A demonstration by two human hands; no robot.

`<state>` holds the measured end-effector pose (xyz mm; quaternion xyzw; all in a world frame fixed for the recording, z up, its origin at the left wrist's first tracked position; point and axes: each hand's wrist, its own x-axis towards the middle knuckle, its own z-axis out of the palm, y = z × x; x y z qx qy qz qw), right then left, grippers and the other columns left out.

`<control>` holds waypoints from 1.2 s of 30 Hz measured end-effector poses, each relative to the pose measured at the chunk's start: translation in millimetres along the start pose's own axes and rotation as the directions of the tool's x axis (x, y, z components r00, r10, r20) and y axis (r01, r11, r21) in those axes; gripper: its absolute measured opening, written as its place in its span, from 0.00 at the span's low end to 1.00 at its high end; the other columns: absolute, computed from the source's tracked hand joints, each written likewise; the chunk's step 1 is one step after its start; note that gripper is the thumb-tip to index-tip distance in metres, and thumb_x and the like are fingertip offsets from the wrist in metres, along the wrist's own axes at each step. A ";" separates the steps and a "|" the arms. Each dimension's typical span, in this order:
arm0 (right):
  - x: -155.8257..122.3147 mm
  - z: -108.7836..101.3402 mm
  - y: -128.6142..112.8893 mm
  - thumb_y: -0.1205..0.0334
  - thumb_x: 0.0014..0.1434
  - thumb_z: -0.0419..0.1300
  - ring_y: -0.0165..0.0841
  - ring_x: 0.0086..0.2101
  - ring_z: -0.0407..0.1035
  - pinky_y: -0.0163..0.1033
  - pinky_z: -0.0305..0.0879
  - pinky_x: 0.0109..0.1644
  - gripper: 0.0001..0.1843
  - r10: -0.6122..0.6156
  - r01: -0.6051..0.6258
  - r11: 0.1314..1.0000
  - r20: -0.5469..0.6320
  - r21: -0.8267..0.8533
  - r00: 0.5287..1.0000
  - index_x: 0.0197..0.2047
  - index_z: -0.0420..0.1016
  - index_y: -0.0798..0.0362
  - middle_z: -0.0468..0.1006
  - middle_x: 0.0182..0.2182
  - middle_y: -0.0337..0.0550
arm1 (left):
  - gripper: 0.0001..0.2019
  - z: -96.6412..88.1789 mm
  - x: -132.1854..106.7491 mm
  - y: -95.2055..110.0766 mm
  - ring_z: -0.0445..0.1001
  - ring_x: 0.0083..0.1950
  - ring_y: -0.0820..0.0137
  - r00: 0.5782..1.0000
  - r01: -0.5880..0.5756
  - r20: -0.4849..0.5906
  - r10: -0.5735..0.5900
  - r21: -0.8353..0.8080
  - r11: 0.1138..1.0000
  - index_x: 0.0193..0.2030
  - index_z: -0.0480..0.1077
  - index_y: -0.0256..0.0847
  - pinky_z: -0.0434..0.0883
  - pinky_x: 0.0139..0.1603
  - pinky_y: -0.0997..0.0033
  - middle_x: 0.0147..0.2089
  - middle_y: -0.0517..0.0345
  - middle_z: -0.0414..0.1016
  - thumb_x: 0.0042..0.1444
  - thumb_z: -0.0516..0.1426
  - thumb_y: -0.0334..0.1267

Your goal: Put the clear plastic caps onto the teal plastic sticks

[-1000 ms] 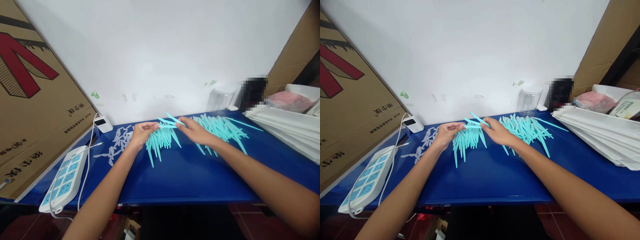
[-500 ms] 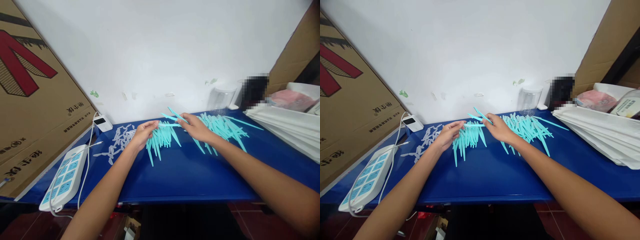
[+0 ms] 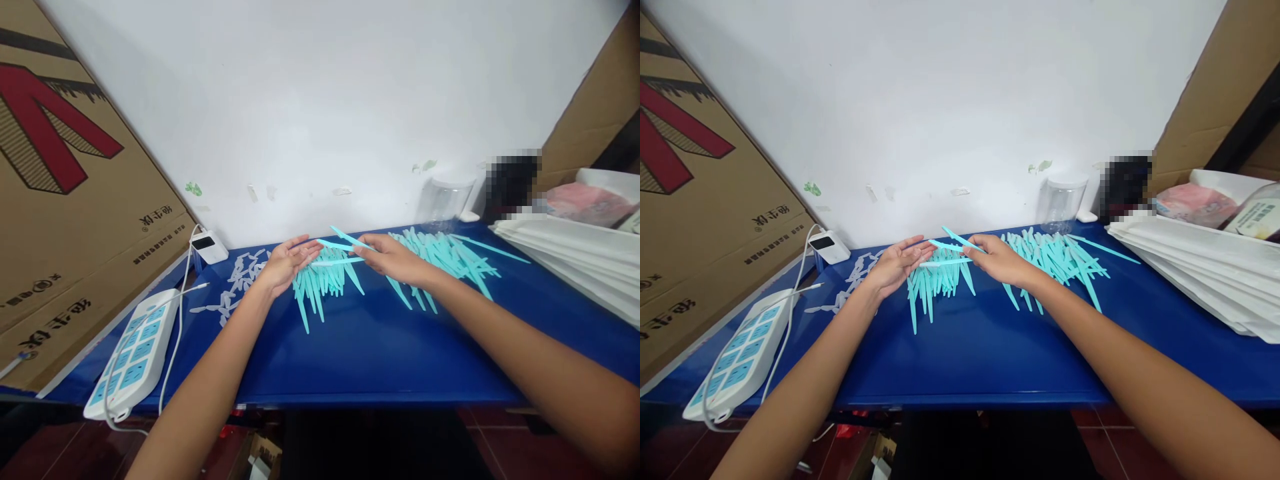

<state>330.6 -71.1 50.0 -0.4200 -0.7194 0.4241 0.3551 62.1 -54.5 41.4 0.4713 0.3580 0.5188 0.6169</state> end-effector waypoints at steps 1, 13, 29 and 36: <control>0.2 -1.4 0.3 0.41 0.67 0.58 0.28 0.22 0.53 0.36 0.50 0.26 0.20 -0.005 0.005 1.000 0.001 0.009 1.000 0.38 0.70 0.51 0.61 0.23 0.32 | 0.25 0.5 -0.9 -0.4 0.81 0.59 0.58 1.000 -0.012 -0.004 0.013 0.051 0.999 0.59 0.70 0.33 0.74 0.65 0.59 0.61 0.35 0.78 0.56 0.68 0.25; 1.1 -12.7 2.2 0.38 0.65 0.60 0.27 0.22 0.51 0.35 0.45 0.24 0.22 0.003 -0.004 0.996 0.009 0.084 1.000 0.41 0.73 0.51 0.58 0.22 0.31 | 0.27 -4.4 1.8 -4.7 0.79 0.40 0.70 0.996 -0.079 -0.021 0.091 0.323 0.943 0.56 0.79 0.35 0.79 0.43 0.69 0.50 0.44 0.83 0.53 0.72 0.47; 0.9 -19.9 1.9 0.43 0.66 0.59 0.35 0.34 0.68 0.40 0.62 0.40 0.20 -0.132 0.126 0.976 -0.027 -0.177 0.991 0.38 0.81 0.51 0.77 0.35 0.41 | 0.23 -4.7 0.7 -0.1 0.83 0.47 0.60 0.977 -0.200 0.040 0.208 0.495 0.845 0.47 0.81 0.36 0.75 0.48 0.65 0.43 0.43 0.86 0.51 0.72 0.51; 2.2 -23.1 1.8 0.43 0.66 0.60 0.38 0.39 0.72 0.43 0.63 0.48 0.20 -0.174 0.156 0.965 -0.066 -0.211 0.983 0.38 0.83 0.51 0.81 0.37 0.42 | 0.21 -5.0 1.8 0.7 0.82 0.43 0.62 0.967 -0.215 -0.002 0.254 0.523 0.825 0.40 0.83 0.36 0.75 0.47 0.65 0.41 0.45 0.86 0.47 0.73 0.52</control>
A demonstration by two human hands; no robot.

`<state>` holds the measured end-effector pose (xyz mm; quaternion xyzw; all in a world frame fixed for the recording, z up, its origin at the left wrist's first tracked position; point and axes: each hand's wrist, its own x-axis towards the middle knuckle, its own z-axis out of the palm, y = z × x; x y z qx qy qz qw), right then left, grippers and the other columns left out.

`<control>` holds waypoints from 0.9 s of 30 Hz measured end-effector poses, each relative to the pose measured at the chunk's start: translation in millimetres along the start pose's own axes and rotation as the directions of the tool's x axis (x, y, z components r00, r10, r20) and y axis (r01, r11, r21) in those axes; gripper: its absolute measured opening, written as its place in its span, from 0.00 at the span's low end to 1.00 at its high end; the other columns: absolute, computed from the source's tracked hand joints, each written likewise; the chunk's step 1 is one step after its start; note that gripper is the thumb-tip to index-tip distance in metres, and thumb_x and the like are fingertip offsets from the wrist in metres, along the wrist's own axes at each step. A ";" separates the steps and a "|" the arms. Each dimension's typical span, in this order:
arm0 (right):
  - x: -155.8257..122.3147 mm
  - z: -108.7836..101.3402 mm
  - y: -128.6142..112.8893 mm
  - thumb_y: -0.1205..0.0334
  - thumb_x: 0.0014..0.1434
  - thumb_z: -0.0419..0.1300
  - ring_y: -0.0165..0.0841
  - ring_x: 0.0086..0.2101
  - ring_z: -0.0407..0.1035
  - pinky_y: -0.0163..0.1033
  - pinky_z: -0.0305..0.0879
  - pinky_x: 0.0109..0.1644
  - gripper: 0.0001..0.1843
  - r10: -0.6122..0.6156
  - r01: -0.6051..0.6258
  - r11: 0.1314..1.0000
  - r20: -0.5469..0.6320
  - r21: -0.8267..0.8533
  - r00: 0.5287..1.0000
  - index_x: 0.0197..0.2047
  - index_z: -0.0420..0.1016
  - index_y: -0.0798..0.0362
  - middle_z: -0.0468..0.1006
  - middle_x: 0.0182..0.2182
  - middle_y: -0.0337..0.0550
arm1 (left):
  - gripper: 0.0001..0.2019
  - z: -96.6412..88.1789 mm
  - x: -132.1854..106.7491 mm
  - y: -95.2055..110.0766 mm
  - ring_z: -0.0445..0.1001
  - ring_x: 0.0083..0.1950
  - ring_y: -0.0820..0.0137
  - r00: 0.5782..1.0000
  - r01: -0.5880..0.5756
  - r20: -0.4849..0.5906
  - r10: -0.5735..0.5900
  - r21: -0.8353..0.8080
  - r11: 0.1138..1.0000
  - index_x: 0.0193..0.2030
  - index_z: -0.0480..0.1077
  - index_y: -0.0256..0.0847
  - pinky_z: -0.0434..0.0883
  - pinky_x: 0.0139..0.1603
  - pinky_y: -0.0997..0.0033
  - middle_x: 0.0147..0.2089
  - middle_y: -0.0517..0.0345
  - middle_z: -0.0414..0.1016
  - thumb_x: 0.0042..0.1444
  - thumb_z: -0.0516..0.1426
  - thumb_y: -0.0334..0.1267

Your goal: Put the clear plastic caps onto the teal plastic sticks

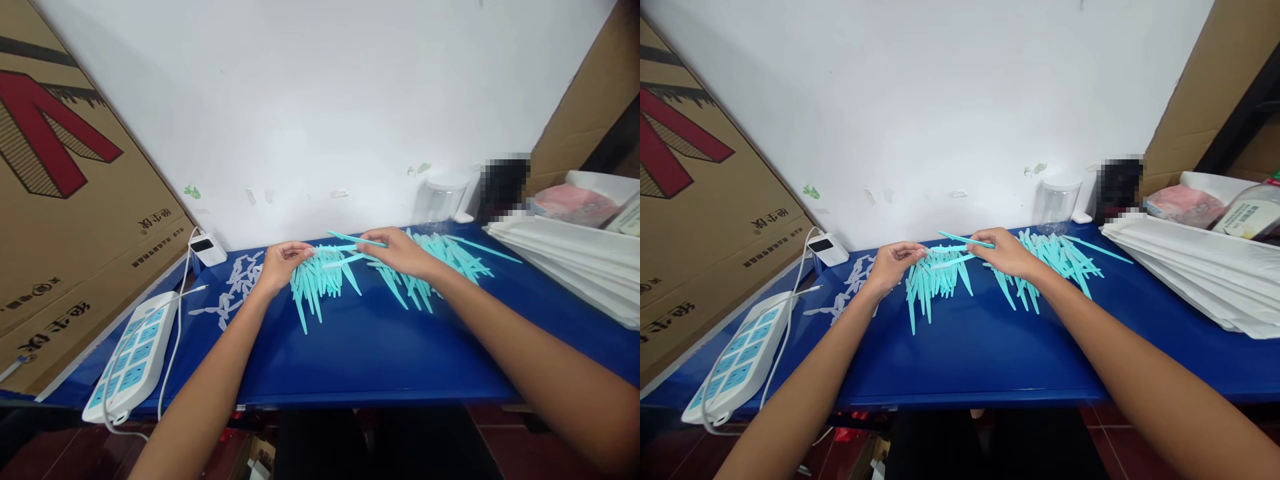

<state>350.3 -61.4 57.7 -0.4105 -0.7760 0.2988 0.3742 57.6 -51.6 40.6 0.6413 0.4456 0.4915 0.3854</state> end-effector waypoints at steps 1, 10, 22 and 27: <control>0.3 -0.6 0.1 0.44 0.66 0.60 0.39 0.39 0.72 0.43 0.63 0.49 0.20 -0.001 0.001 1.000 -0.002 -0.004 1.000 0.38 0.83 0.51 0.82 0.37 0.42 | 0.21 -0.2 0.0 0.2 0.82 0.44 0.62 1.000 -0.001 -0.006 0.001 0.000 1.000 0.41 0.83 0.36 0.75 0.48 0.65 0.41 0.45 0.86 0.48 0.73 0.52; 0.3 -2.1 -2.9 0.44 0.65 0.59 0.40 0.40 0.72 0.43 0.63 0.48 0.20 -0.003 0.003 1.000 -0.002 -0.007 1.000 0.38 0.83 0.52 0.82 0.37 0.43 | 0.22 -1.0 0.2 -1.1 0.82 0.45 0.61 1.000 0.006 -0.011 -0.006 -0.011 1.000 0.41 0.84 0.36 0.76 0.50 0.64 0.44 0.44 0.86 0.48 0.73 0.52; -4.8 10.3 -11.0 0.47 0.67 0.58 0.36 0.33 0.66 0.41 0.60 0.40 0.17 -0.049 0.044 0.997 0.086 0.056 0.995 0.37 0.79 0.51 0.76 0.32 0.41 | 0.20 9.8 -7.1 -2.9 0.83 0.42 0.62 0.997 0.078 0.020 -0.077 -0.076 0.994 0.38 0.84 0.36 0.77 0.48 0.62 0.41 0.45 0.86 0.45 0.75 0.49; -6.1 12.5 -14.3 0.47 0.67 0.57 0.35 0.32 0.63 0.40 0.58 0.39 0.17 -0.056 0.049 0.996 0.105 0.068 0.993 0.37 0.77 0.52 0.72 0.31 0.40 | 0.19 11.4 -9.9 -0.1 0.83 0.42 0.62 0.996 0.084 0.032 -0.081 -0.125 0.989 0.35 0.83 0.36 0.78 0.49 0.61 0.41 0.45 0.86 0.43 0.76 0.48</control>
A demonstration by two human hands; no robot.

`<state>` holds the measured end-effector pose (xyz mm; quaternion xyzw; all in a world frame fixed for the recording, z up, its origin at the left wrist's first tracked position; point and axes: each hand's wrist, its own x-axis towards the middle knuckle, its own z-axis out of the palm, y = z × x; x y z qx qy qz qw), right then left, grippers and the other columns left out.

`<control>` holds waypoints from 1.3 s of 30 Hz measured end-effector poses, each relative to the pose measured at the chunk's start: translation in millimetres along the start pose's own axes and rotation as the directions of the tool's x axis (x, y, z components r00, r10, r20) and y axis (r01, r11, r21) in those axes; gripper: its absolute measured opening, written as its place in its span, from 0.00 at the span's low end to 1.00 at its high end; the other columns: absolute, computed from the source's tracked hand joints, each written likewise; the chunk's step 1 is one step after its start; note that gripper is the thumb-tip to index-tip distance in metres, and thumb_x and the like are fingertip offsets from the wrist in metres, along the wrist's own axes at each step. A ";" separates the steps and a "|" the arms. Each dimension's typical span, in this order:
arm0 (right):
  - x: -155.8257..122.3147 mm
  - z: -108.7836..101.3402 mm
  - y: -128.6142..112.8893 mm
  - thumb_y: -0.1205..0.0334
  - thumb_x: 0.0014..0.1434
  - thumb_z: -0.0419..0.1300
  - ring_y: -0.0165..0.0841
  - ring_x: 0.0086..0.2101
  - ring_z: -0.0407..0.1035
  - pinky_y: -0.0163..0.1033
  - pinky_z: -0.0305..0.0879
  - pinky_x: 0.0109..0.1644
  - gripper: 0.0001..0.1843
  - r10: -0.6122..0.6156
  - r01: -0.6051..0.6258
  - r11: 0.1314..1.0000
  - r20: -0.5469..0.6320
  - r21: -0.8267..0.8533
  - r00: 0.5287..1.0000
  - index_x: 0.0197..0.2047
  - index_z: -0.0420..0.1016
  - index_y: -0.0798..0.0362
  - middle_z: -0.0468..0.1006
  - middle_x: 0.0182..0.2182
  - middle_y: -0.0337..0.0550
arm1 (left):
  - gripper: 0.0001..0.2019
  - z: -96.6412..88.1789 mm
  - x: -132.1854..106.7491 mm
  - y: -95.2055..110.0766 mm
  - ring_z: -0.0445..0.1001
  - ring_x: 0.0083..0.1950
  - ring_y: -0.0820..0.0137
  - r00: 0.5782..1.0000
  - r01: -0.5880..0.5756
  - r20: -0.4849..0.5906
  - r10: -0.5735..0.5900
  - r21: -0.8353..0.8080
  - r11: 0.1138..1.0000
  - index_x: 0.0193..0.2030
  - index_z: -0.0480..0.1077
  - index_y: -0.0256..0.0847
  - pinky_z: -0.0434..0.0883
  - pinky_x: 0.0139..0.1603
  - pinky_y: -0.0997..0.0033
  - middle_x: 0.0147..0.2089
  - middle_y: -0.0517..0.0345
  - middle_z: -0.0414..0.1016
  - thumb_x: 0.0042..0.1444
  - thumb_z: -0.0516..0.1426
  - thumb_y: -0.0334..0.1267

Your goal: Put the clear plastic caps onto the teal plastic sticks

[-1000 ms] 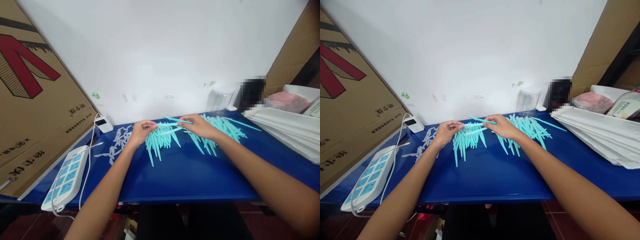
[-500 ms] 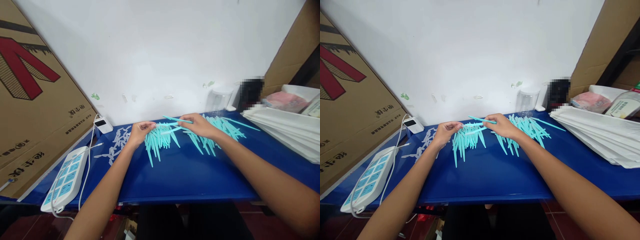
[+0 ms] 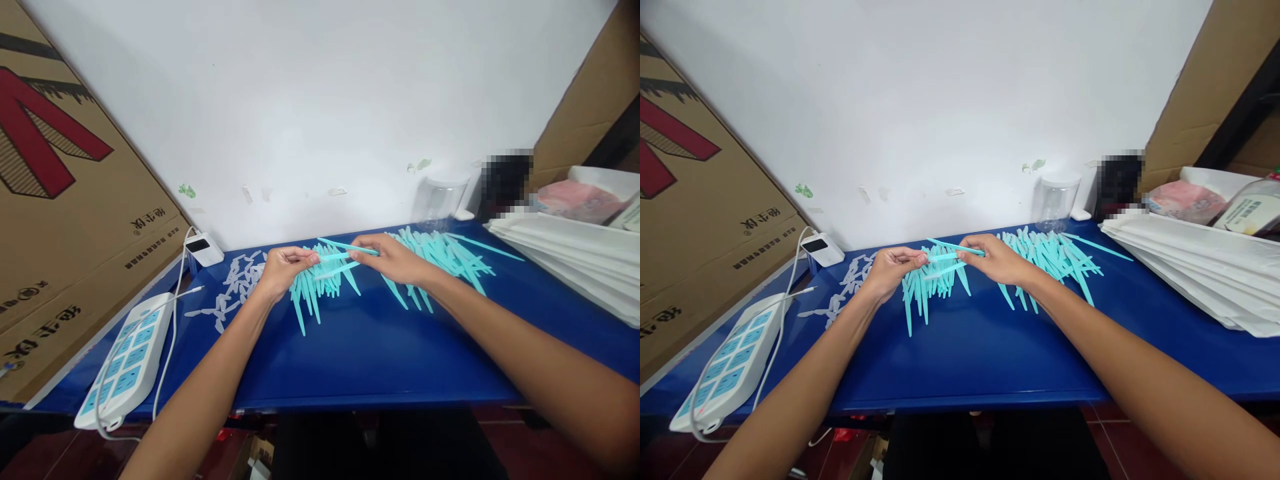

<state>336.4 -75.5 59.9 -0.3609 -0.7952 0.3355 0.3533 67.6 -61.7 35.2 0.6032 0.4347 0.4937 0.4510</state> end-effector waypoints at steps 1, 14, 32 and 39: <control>0.1 -0.2 0.0 0.47 0.68 0.57 0.34 0.33 0.63 0.40 0.58 0.40 0.17 -0.003 0.003 1.000 0.003 0.004 1.000 0.37 0.76 0.52 0.72 0.31 0.39 | 0.18 -0.2 -0.2 0.5 0.83 0.42 0.62 1.000 -0.002 -0.002 0.002 -0.005 1.000 0.35 0.83 0.36 0.77 0.49 0.61 0.41 0.45 0.86 0.43 0.76 0.47; 3.2 0.4 2.8 0.36 0.68 0.55 0.32 0.30 0.61 0.38 0.55 0.34 0.27 0.015 -0.018 0.999 -0.070 -0.048 0.997 0.38 0.75 0.54 0.70 0.30 0.39 | 0.26 10.0 3.2 -1.2 0.72 0.27 0.74 1.000 -0.026 -0.008 0.026 0.076 0.997 0.44 0.79 0.35 0.68 0.26 0.73 0.34 0.51 0.82 0.60 0.63 0.60; 3.6 -29.7 10.4 0.42 0.72 0.52 0.34 0.29 0.73 0.37 0.67 0.35 0.24 0.024 -0.099 0.980 -0.389 -0.174 0.921 0.43 0.78 0.53 0.81 0.32 0.45 | 0.22 34.0 -5.0 -3.1 0.77 0.29 0.70 0.998 -0.052 0.042 0.052 0.009 0.999 0.41 0.78 0.33 0.75 0.32 0.70 0.31 0.50 0.81 0.57 0.68 0.54; 0.9 -71.2 25.2 0.49 0.75 0.48 0.36 0.27 0.74 0.39 0.65 0.36 0.22 -0.128 -0.194 0.899 -0.660 -0.392 0.740 0.43 0.79 0.51 0.81 0.28 0.44 | 0.23 78.6 24.2 17.7 0.75 0.29 0.72 0.950 -0.069 0.313 0.008 0.185 0.980 0.41 0.77 0.34 0.73 0.34 0.70 0.33 0.48 0.82 0.60 0.63 0.57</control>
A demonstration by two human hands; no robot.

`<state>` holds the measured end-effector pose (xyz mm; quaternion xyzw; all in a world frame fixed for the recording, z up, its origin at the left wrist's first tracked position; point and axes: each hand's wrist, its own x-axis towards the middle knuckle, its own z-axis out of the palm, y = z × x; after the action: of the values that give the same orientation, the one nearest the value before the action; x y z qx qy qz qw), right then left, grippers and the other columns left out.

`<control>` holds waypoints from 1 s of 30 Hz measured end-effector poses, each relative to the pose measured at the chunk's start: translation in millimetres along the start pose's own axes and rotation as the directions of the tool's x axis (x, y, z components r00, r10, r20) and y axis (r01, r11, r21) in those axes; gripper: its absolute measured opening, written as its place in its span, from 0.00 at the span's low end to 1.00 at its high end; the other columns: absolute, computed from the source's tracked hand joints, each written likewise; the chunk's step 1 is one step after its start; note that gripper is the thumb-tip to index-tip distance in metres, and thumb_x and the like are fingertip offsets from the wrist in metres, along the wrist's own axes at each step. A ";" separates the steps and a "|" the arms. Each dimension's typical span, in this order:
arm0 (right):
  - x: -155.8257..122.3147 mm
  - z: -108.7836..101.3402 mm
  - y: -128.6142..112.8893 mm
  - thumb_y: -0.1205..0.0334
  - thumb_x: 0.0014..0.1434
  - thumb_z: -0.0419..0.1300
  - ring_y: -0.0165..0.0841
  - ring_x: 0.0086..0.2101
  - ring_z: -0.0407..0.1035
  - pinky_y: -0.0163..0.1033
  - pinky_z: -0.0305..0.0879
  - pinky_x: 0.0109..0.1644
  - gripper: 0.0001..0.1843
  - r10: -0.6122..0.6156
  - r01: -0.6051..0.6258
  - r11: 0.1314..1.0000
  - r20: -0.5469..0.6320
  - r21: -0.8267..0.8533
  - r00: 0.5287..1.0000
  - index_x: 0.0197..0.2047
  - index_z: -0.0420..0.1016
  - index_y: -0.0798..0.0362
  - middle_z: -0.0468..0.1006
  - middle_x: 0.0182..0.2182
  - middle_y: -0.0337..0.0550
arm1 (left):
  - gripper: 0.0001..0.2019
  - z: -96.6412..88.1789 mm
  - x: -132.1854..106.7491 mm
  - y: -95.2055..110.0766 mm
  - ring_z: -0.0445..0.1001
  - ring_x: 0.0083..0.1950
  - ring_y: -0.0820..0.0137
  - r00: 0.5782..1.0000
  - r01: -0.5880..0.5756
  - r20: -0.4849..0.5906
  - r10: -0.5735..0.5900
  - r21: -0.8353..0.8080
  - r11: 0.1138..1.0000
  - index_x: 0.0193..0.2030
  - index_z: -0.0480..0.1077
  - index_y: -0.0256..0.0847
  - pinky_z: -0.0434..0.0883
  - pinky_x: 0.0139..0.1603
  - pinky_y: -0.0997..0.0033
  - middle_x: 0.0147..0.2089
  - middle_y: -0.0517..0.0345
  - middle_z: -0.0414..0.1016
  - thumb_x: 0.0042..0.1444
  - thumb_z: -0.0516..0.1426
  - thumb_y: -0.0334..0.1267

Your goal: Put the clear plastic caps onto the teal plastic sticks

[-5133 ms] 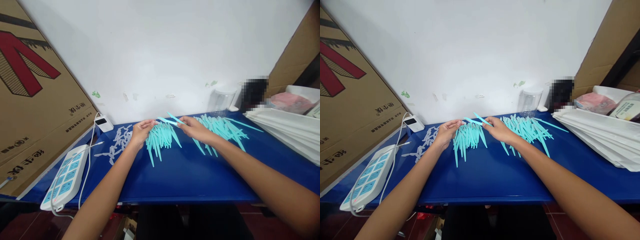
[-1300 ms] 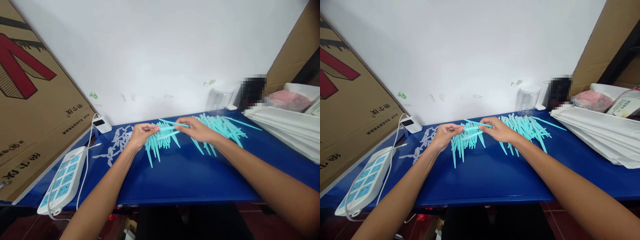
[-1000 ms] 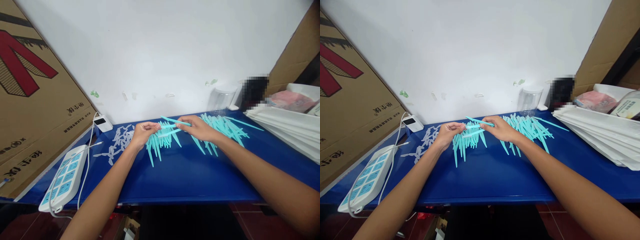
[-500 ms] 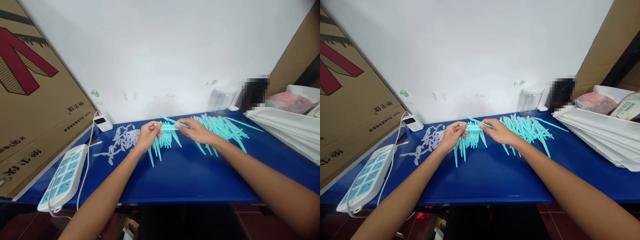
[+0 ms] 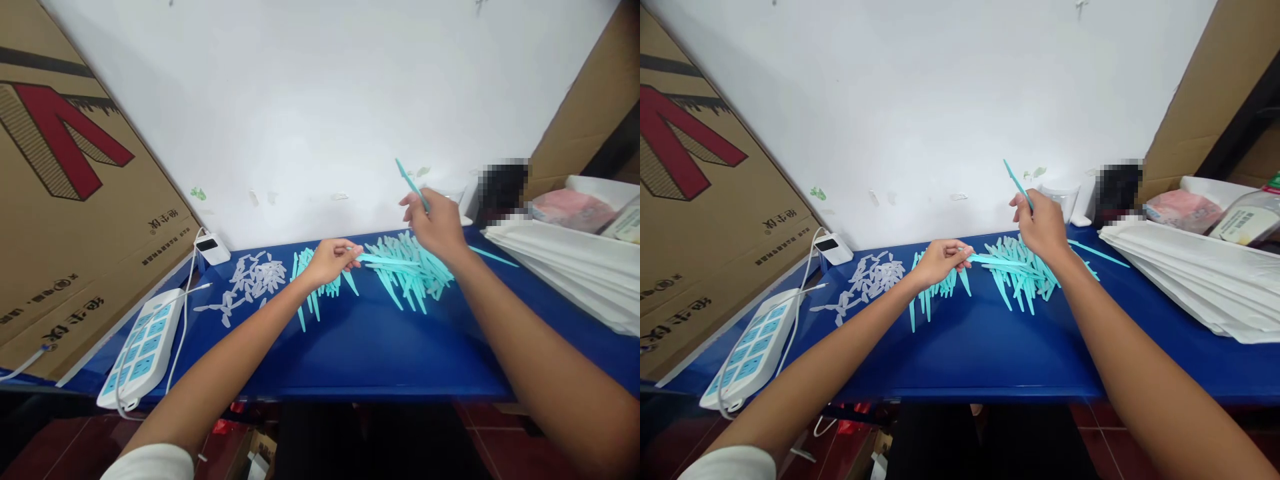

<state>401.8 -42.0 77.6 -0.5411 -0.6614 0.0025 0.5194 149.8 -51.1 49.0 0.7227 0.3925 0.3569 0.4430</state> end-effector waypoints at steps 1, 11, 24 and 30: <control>-0.1 0.8 1.5 0.51 0.75 0.48 0.37 0.28 0.74 0.39 0.65 0.37 0.21 -0.015 0.015 0.999 0.005 -0.037 1.000 0.43 0.79 0.51 0.82 0.28 0.44 | 0.24 4.2 12.3 0.4 0.74 0.29 0.72 0.999 -0.017 0.046 0.015 0.042 0.999 0.41 0.77 0.34 0.72 0.33 0.71 0.32 0.49 0.81 0.61 0.62 0.58; -6.4 16.8 12.2 0.56 0.76 0.45 0.46 0.43 0.78 0.41 0.59 0.41 0.21 0.080 0.026 0.900 0.223 -0.436 0.971 0.50 0.77 0.53 0.85 0.43 0.53 | 0.17 19.9 101.7 -11.8 0.74 0.35 0.66 0.941 -0.332 0.265 0.212 0.592 0.735 0.40 0.82 0.37 0.67 0.40 0.67 0.34 0.53 0.79 0.65 0.58 0.50; -14.5 28.9 16.5 0.45 0.72 0.53 0.46 0.42 0.79 0.41 0.64 0.41 0.25 0.299 0.033 0.863 0.563 -0.503 0.770 0.43 0.82 0.57 0.85 0.39 0.60 | 0.24 -25.8 43.3 -13.1 0.72 0.31 0.66 0.957 -0.206 0.290 -0.002 0.684 0.700 0.35 0.79 0.40 0.59 0.29 0.69 0.32 0.55 0.76 0.42 0.73 0.58; -17.2 28.3 14.9 0.49 0.66 0.62 0.47 0.41 0.79 0.41 0.65 0.39 0.18 0.352 0.046 0.846 0.621 -0.531 0.700 0.40 0.82 0.57 0.85 0.39 0.59 | 0.14 8.3 44.0 -18.1 0.74 0.30 0.64 0.989 -0.127 0.147 0.017 0.784 0.608 0.27 0.78 0.40 0.63 0.32 0.67 0.28 0.52 0.78 0.55 0.68 0.48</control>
<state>390.7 -32.4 44.4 -0.6712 -0.7343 0.0769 0.0664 171.7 -9.8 36.8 0.8798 0.4519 0.1188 0.0876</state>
